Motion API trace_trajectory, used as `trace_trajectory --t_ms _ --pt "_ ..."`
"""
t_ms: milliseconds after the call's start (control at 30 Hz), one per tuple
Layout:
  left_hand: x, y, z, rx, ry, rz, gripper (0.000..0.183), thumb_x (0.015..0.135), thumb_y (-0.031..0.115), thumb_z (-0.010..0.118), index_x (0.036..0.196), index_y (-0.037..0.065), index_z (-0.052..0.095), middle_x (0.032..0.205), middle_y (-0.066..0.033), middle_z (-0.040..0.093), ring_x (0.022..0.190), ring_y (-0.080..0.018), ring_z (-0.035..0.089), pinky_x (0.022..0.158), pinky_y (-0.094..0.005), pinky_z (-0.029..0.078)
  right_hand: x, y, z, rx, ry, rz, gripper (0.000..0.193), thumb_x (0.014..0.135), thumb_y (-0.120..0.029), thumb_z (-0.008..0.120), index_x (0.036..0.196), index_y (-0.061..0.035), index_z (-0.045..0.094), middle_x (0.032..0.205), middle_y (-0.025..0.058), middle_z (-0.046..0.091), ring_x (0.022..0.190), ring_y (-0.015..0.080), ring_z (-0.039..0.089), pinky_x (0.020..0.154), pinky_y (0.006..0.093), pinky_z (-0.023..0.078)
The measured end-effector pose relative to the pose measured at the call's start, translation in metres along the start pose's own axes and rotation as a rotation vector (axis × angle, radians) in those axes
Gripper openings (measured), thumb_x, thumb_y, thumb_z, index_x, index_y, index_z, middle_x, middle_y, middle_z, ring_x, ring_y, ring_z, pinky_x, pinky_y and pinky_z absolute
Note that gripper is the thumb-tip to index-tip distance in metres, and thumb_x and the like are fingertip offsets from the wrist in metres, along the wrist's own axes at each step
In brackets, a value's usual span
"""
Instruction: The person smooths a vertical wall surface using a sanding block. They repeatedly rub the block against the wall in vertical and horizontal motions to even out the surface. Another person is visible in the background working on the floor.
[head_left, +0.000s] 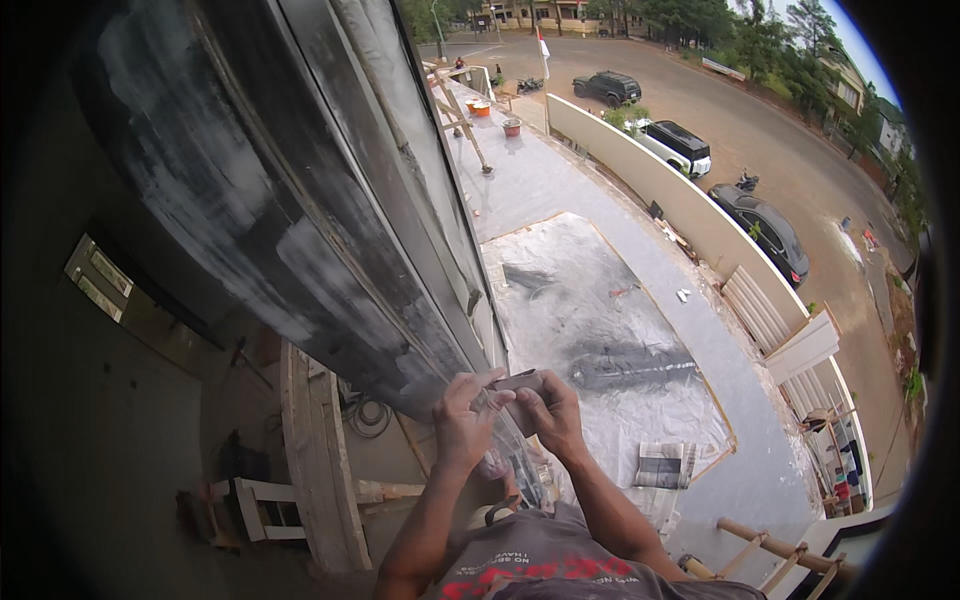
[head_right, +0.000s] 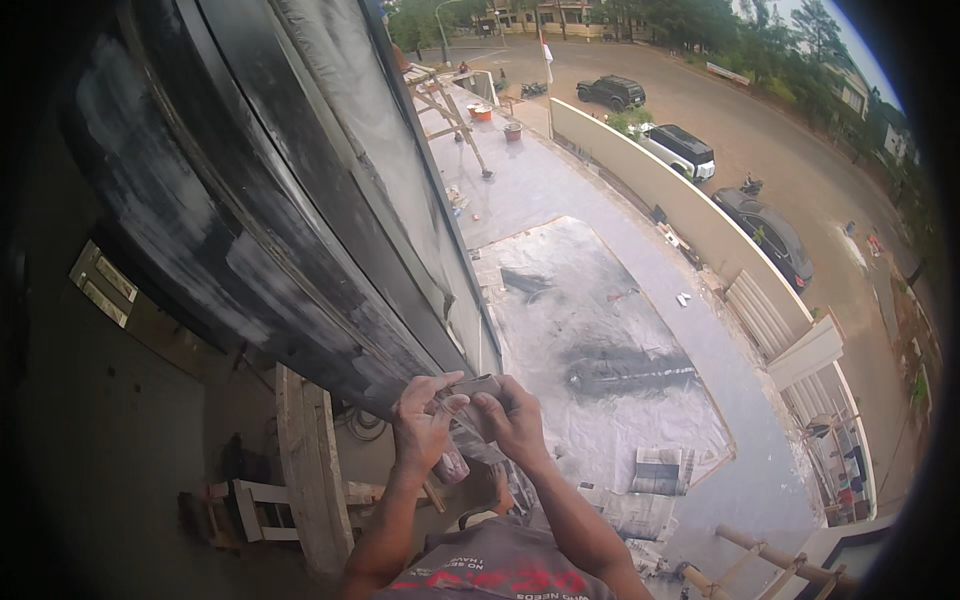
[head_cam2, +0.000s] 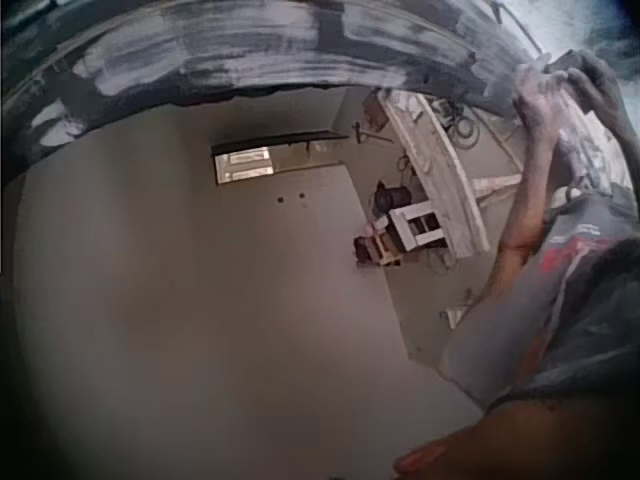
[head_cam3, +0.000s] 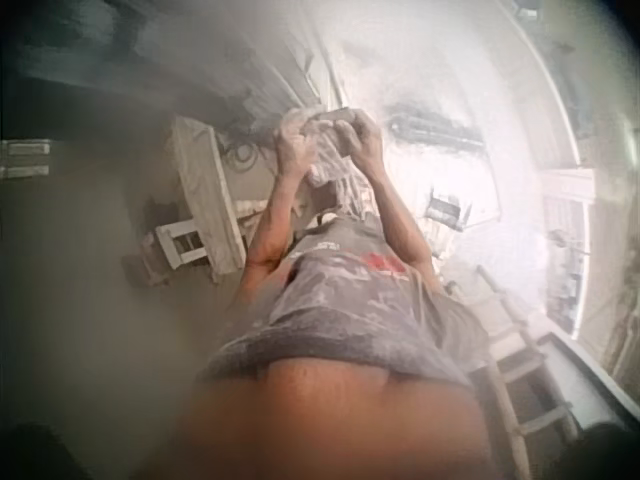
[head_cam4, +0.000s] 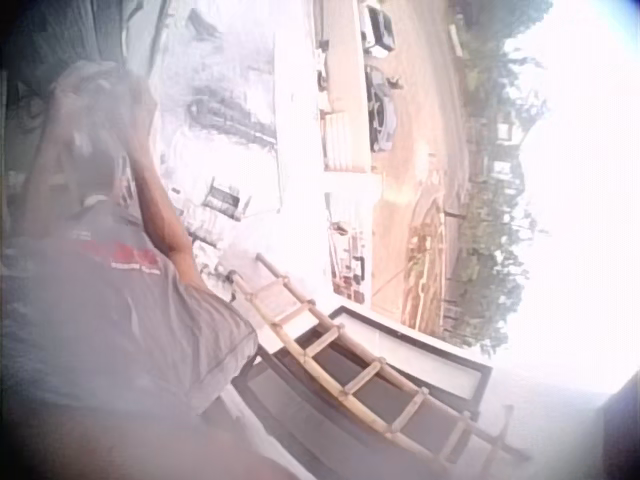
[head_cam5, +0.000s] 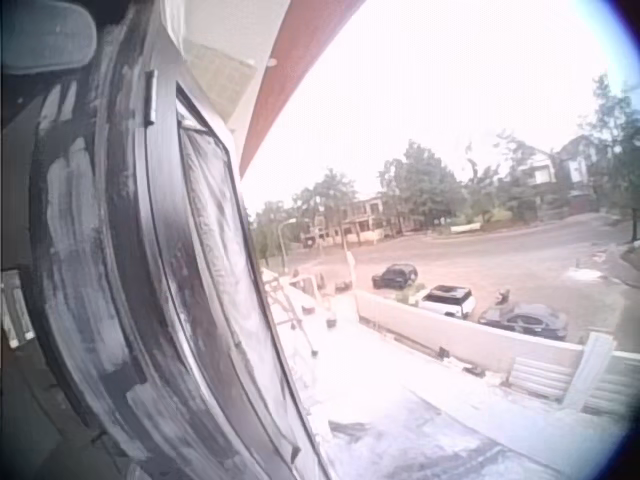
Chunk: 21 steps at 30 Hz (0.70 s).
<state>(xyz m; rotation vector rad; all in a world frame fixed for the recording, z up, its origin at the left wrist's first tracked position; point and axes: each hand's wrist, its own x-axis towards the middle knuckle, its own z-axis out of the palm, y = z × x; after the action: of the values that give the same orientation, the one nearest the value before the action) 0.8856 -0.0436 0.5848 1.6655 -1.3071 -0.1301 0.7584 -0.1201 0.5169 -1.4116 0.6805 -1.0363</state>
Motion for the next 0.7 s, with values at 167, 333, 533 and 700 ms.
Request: trace_trajectory --t_ms 167,333,533,700 --pt "0.037 0.041 -0.087 0.286 0.463 0.336 0.052 0.079 0.010 0.079 0.128 0.010 0.063 0.121 -0.0139 0.062 0.099 -0.0254 0.068 0.076 -0.0333 0.056 0.047 -0.064 0.021 0.127 -0.008 -0.127 0.028 0.099 -0.026 0.063 0.105 0.0011 0.061 0.087 0.0047 0.066 0.075 0.0073 0.059 0.065 0.0229 0.047" --pt "0.066 0.070 -0.140 0.492 0.686 0.308 0.063 0.080 0.016 0.078 0.138 0.012 0.055 0.143 -0.0238 0.049 0.118 -0.0355 0.061 0.081 -0.0388 0.060 0.086 -0.154 0.066 0.108 -0.036 -0.433 0.028 0.099 -0.026 0.062 0.103 0.0011 0.060 0.088 0.0051 0.066 0.079 0.0078 0.060 0.071 0.0230 0.048" --pt "0.074 0.043 -0.133 0.516 0.644 0.215 0.074 0.083 0.030 0.075 0.147 0.013 0.043 0.142 -0.0266 0.047 0.123 -0.0433 0.054 0.085 -0.0460 0.058 0.108 -0.225 0.125 0.128 0.083 -0.665 0.028 0.095 -0.024 0.068 0.103 0.0010 0.058 0.085 0.0075 0.068 0.077 0.0096 0.063 0.067 0.0260 0.051" --pt "0.073 0.046 -0.130 0.444 0.683 0.258 0.072 0.085 0.028 0.074 0.148 0.012 0.041 0.136 -0.0252 0.054 0.124 -0.0422 0.054 0.092 -0.0457 0.055 0.111 -0.242 0.150 0.003 0.303 -0.796 0.032 0.090 -0.030 0.073 0.096 -0.0031 0.057 0.078 0.0133 0.070 0.072 0.0228 0.071 0.064 0.0339 0.053"
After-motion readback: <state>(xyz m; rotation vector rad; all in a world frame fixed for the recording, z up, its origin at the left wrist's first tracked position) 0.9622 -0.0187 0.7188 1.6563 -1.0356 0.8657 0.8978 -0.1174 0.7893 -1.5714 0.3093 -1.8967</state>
